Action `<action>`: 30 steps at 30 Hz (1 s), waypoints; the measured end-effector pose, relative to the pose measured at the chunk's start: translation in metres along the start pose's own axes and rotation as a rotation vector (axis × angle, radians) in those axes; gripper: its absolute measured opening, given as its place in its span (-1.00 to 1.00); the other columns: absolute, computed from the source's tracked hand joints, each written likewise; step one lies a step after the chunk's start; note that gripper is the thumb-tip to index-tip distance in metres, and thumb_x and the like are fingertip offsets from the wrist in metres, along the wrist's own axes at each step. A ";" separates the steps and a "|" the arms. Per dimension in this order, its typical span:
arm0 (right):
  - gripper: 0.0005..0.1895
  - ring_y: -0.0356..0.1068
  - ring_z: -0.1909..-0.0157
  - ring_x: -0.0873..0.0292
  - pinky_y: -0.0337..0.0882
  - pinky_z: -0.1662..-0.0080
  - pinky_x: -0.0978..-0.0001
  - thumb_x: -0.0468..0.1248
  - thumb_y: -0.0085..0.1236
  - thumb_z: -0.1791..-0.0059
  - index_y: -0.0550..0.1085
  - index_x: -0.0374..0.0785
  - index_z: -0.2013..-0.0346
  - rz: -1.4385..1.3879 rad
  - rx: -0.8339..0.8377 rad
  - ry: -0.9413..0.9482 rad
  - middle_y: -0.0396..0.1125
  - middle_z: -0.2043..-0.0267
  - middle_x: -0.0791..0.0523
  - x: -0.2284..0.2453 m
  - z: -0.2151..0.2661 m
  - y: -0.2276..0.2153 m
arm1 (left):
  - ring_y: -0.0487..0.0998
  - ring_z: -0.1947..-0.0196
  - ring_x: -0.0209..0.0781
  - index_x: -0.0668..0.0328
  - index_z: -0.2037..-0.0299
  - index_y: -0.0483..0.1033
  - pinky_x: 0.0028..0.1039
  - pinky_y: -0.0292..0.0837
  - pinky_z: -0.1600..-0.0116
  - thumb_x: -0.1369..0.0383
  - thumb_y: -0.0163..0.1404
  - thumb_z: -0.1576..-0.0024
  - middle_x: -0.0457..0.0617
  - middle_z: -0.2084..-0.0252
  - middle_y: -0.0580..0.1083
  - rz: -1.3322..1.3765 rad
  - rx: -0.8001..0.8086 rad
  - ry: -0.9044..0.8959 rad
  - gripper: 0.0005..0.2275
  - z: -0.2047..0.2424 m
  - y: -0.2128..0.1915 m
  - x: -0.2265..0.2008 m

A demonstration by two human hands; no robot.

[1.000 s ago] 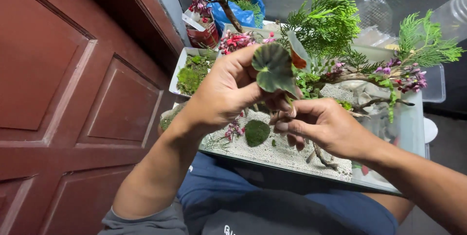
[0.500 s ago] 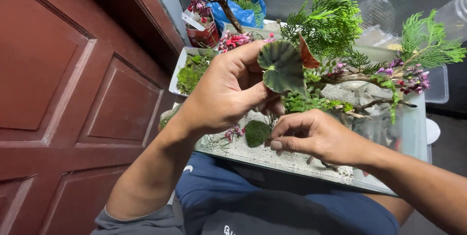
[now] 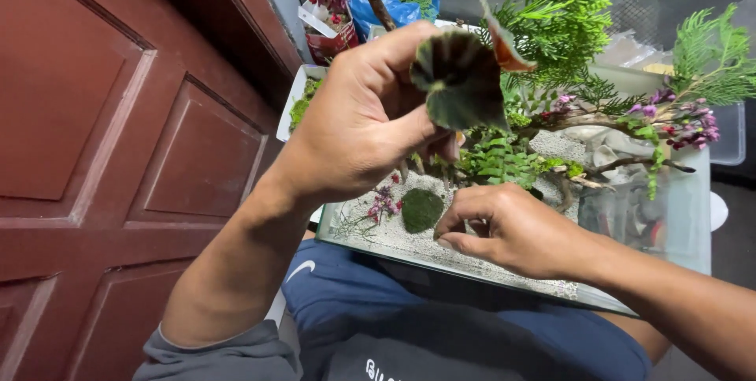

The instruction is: Arranging various plants, moss, and decorative branches inside a glass terrarium to create a miniature landscape.

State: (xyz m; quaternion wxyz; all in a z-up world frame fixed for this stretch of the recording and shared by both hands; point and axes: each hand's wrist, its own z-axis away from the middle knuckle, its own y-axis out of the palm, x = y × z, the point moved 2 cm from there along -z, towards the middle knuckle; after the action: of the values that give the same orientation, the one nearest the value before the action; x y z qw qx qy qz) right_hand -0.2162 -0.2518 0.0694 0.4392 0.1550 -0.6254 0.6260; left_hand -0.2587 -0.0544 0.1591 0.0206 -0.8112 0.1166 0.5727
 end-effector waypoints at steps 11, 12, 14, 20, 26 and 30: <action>-0.78 0.53 0.38 0.03 0.48 0.28 0.13 -0.06 0.21 -0.02 0.54 -0.11 0.38 0.378 0.086 0.156 0.52 0.41 0.15 -0.029 -0.014 0.016 | 0.63 0.33 -0.11 0.37 -0.26 0.32 -0.42 0.74 0.16 0.48 0.06 -0.31 0.12 0.02 0.49 0.098 -0.119 0.000 -0.66 0.022 -0.016 0.029; -0.88 0.54 0.41 0.05 0.50 0.34 0.12 -0.13 0.22 0.02 0.57 -0.07 0.38 0.350 0.065 0.100 0.54 0.41 0.17 -0.026 -0.018 0.018 | 0.62 0.34 -0.17 0.33 -0.16 0.35 -0.46 0.69 0.19 0.45 0.04 -0.31 0.11 0.16 0.50 0.109 -0.094 -0.006 -0.74 0.022 -0.016 0.034; -0.96 0.54 0.44 0.08 0.53 0.39 0.12 -0.21 0.23 0.06 0.60 -0.02 0.39 0.319 0.048 0.047 0.57 0.41 0.20 -0.024 -0.029 0.025 | 0.61 0.34 -0.22 0.29 -0.07 0.38 -0.51 0.64 0.22 0.43 0.03 -0.32 0.09 0.31 0.51 0.125 -0.071 -0.013 -0.81 0.022 -0.016 0.040; -0.86 0.41 0.36 -0.06 0.31 0.38 -0.05 -0.17 0.07 0.08 0.49 -0.05 0.52 0.417 0.132 -0.057 0.44 0.44 0.17 -0.028 -0.075 0.064 | 0.61 0.32 -0.23 0.29 -0.01 0.38 -0.50 0.66 0.16 0.53 0.00 -0.32 0.01 0.23 0.47 0.107 -0.079 -0.015 -0.88 0.023 -0.017 0.054; -0.89 0.41 0.36 -0.19 0.38 0.34 -0.08 -0.32 0.03 0.10 0.44 -0.14 0.53 0.355 0.172 -0.145 0.44 0.35 -0.07 -0.038 -0.105 0.102 | 0.64 0.35 -0.25 0.28 -0.08 0.41 -0.54 0.68 0.17 0.56 0.02 -0.30 -0.01 0.17 0.53 0.083 -0.089 -0.048 -0.82 0.024 -0.019 0.061; -0.85 0.41 0.30 -0.25 0.40 0.21 -0.12 -0.39 -0.05 0.07 0.50 -0.19 0.36 0.402 0.129 -0.305 0.45 0.28 -0.12 -0.037 -0.106 0.103 | 0.61 0.33 -0.27 0.26 0.03 0.40 -0.55 0.66 0.14 0.55 -0.02 -0.31 -0.05 0.18 0.45 0.088 -0.042 -0.005 -0.91 0.023 -0.019 0.061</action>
State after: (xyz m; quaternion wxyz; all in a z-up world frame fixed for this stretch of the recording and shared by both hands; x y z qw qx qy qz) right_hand -0.2336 -0.1499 -0.0426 0.1960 0.1478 -0.6613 0.7088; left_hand -0.2570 -0.0424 0.0925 -0.0214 -0.8041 0.1399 0.5774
